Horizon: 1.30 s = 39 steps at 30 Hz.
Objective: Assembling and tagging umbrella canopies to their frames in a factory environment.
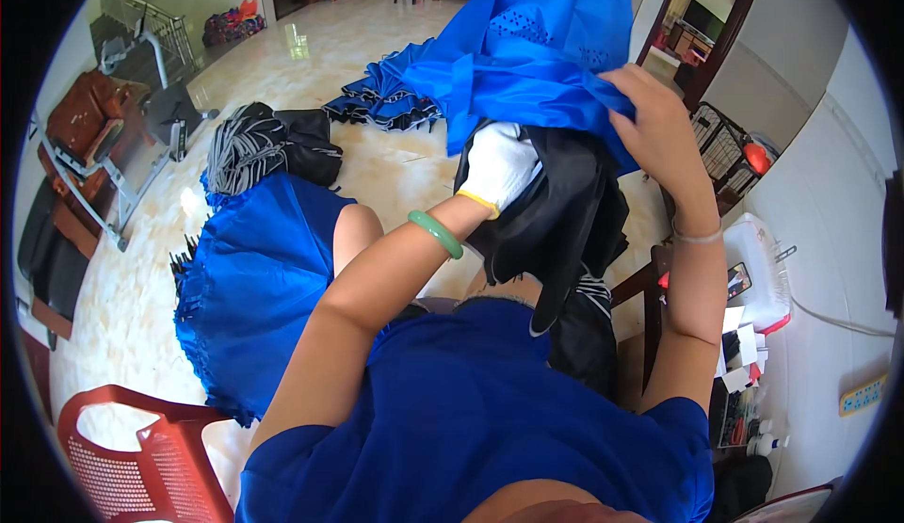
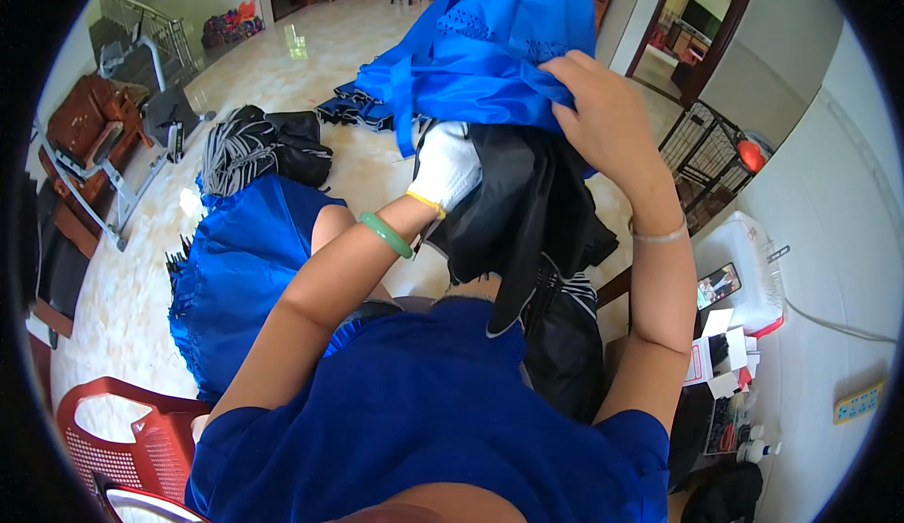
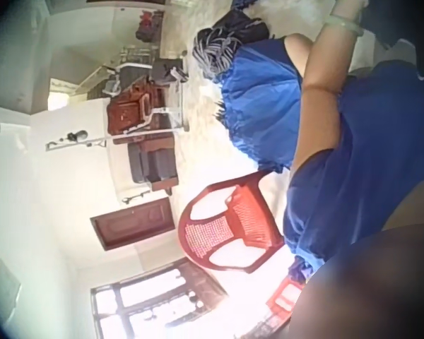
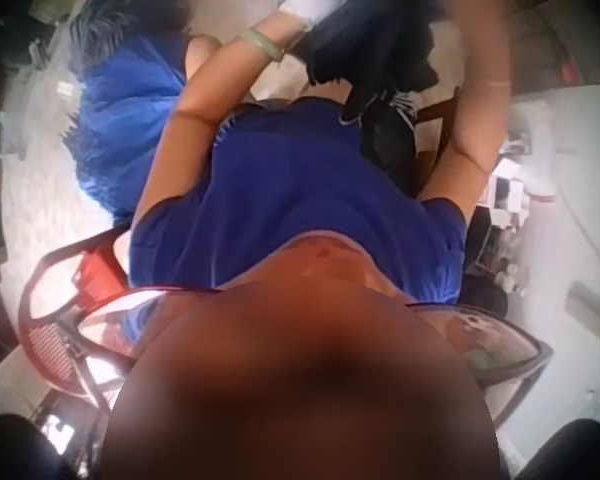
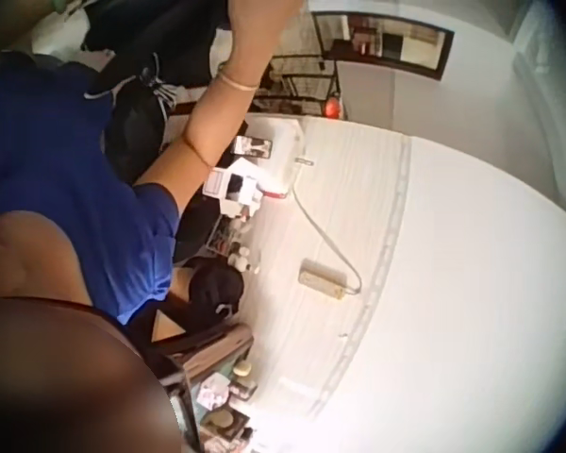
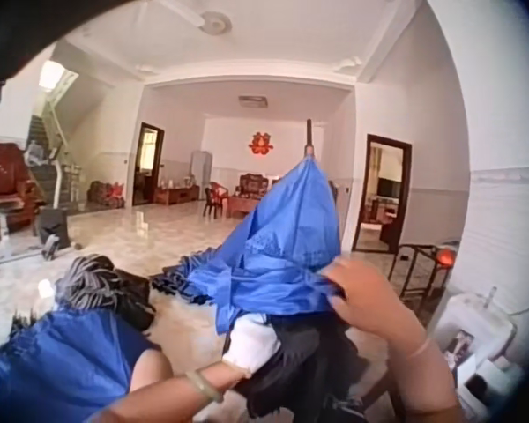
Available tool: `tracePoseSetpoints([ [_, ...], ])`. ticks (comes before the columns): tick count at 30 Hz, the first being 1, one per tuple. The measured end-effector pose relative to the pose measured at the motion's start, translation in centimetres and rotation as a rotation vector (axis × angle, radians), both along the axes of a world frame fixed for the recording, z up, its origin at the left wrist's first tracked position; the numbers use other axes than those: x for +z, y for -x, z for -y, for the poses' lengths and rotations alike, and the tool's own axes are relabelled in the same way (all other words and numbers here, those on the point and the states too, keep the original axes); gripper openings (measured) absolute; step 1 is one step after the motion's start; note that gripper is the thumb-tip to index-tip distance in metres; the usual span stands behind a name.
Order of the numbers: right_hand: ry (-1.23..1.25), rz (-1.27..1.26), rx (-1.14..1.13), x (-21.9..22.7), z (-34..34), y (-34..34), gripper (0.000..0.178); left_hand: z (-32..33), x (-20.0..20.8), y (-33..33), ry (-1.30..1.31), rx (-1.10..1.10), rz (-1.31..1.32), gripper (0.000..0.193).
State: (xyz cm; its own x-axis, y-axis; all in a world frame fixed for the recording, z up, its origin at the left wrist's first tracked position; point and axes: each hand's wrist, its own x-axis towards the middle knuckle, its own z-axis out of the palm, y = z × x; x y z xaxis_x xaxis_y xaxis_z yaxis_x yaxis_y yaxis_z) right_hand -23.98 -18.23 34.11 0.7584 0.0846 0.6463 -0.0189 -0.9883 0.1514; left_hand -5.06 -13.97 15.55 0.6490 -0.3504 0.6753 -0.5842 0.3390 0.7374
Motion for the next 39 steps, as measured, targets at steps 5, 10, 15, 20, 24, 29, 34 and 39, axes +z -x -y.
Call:
tracePoseSetpoints([
  [5,-0.077,0.126,0.186,-0.9,-1.6,6.0,0.044,0.6,-0.1,-4.5,-0.252,0.186,0.170,0.016],
  [10,-0.239,0.021,-0.097,-1.5,2.0,11.2,0.042,1.3,2.9,-7.1,-0.136,0.274,0.355,0.026],
  [15,0.118,0.107,-0.358,-2.7,-0.2,8.4,0.041,1.1,3.3,-7.4,-0.069,0.339,0.505,0.034],
  [20,-0.078,0.175,-0.073,-2.4,-3.4,3.2,0.048,1.0,3.6,-6.0,0.132,-0.125,0.196,0.050],
  [24,-0.660,0.338,-0.044,-3.0,0.1,0.0,0.047,0.3,3.7,-5.9,0.063,-0.122,0.259,0.052],
  [29,-1.353,0.059,0.363,-3.3,5.5,-1.7,0.034,0.7,3.8,-6.0,0.055,-0.278,0.130,0.052],
  [34,-0.802,0.106,0.511,-1.7,-2.7,-2.8,0.018,0.5,3.1,-7.8,0.097,-0.016,0.195,0.044],
  [39,0.473,0.031,0.741,-6.2,-15.3,-3.1,0.009,-7.5,1.8,-3.7,-0.114,0.090,0.162,0.042],
])
